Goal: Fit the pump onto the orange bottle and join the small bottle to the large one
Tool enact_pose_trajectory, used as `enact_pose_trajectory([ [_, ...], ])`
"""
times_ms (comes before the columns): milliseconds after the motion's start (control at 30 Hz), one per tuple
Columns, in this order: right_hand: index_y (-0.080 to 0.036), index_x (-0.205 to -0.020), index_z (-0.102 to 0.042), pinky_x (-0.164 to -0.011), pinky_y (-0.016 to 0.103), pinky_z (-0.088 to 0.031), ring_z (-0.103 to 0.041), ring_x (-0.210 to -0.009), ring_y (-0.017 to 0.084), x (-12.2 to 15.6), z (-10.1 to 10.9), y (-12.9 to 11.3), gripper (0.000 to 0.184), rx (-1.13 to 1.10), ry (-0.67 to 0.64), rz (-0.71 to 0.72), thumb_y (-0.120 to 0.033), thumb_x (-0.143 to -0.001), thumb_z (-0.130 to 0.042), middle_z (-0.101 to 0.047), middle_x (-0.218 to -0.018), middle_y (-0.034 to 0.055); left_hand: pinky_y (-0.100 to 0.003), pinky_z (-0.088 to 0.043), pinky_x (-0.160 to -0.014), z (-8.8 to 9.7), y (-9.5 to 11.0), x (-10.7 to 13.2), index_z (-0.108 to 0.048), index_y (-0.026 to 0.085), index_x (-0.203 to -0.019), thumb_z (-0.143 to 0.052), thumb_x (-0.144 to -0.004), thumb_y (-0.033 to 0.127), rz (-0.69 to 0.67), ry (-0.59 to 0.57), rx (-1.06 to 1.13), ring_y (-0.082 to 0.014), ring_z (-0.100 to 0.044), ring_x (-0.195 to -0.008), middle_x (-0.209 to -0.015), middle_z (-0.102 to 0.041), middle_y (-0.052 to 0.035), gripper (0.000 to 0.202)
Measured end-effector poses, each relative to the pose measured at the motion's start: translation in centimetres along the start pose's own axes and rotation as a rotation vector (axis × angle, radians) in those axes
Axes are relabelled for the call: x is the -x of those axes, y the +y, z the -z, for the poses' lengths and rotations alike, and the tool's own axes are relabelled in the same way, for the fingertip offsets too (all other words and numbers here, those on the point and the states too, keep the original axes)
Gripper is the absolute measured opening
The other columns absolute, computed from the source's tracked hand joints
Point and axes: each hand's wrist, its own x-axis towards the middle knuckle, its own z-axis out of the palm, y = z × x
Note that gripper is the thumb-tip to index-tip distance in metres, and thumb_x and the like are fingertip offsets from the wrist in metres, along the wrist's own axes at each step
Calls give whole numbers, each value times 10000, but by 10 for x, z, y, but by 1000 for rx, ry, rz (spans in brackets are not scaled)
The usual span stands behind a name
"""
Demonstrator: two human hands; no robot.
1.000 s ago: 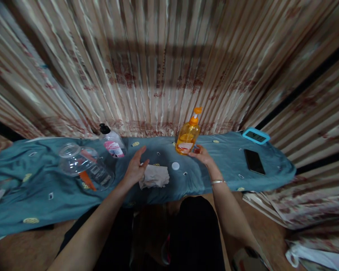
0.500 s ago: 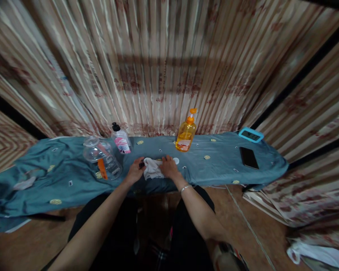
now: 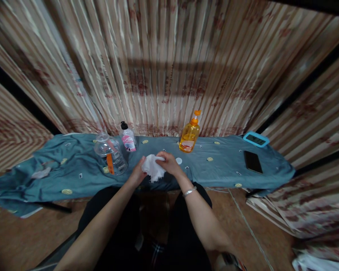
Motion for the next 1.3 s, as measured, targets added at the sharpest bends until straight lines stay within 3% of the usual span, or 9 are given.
enact_pose_trajectory([
  [133,-133,-1063,-639,-697,292,-550,-630,-766,127,-9,11,10,258,-32,27,-46,-371,-963,-624,-656,-927,30,-331,-589,-748,4,4,11,-690,149,-975,-890,-542,296,-41,-1,9,-209,-717,-774,-843,-753,-49,499],
  [200,-133,-1084,-639,-698,296,-554,-631,-757,127,-16,14,17,266,-1,48,-99,-372,-970,-614,-659,-926,31,-361,-591,-809,10,7,12,-677,160,-1029,-872,-541,230,-90,34,4,-228,-730,-848,-910,-757,-50,530],
  [300,-141,-1163,-632,-818,372,-569,-661,-883,167,-22,17,25,304,108,110,-182,-366,-959,-631,-672,-1030,60,-413,-543,-981,18,9,8,-603,217,-1190,-827,-601,164,-160,146,-28,-266,-694,-1122,-1145,-730,-76,632],
  [400,-159,-1279,-596,-1002,493,-507,-629,-1125,239,-23,16,27,397,239,170,-233,-356,-940,-656,-637,-1235,108,-426,-400,-1167,20,4,5,-537,227,-1285,-801,-624,89,-213,237,-89,-288,-491,-1419,-1434,-583,-122,725],
  [533,-169,-1349,-562,-1068,527,-462,-586,-1234,266,-16,10,21,443,319,145,-226,-330,-945,-650,-600,-1333,125,-406,-246,-1262,13,-3,6,-528,193,-1322,-787,-641,50,-256,256,-165,-291,-341,-1521,-1563,-458,-141,742],
  [800,-166,-1412,-513,-1106,558,-428,-511,-1339,302,-16,-10,-4,531,293,118,-107,-263,-918,-680,-498,-1473,151,-400,-327,-1232,-12,11,15,-432,248,-1424,-733,-751,124,-370,198,-262,-261,-343,-1526,-1612,-400,-110,747],
  [1067,-182,-1475,-444,-1152,583,-356,-417,-1414,337,-105,-16,-72,689,194,82,65,-367,-877,-730,-380,-1566,168,-366,-413,-1184,-19,28,22,-351,306,-1489,-656,-827,167,-405,242,-215,-241,-367,-1518,-1630,-385,-68,742],
  [1167,-189,-1424,-503,-1161,588,-339,-376,-1439,342,-139,-30,-94,626,164,33,110,-375,-872,-734,-387,-1560,152,-374,-373,-1212,-19,36,25,-277,296,-1526,-604,-840,118,-345,242,-122,-219,-350,-1526,-1662,-321,-70,780],
  [1300,-170,-1347,-560,-1108,557,-415,-480,-1354,306,-164,-54,-109,490,140,-10,140,-350,-911,-692,-472,-1489,135,-364,-333,-1233,-21,39,29,-210,267,-1555,-601,-831,97,-321,228,-97,-208,-312,-1543,-1679,-274,-90,841],
])
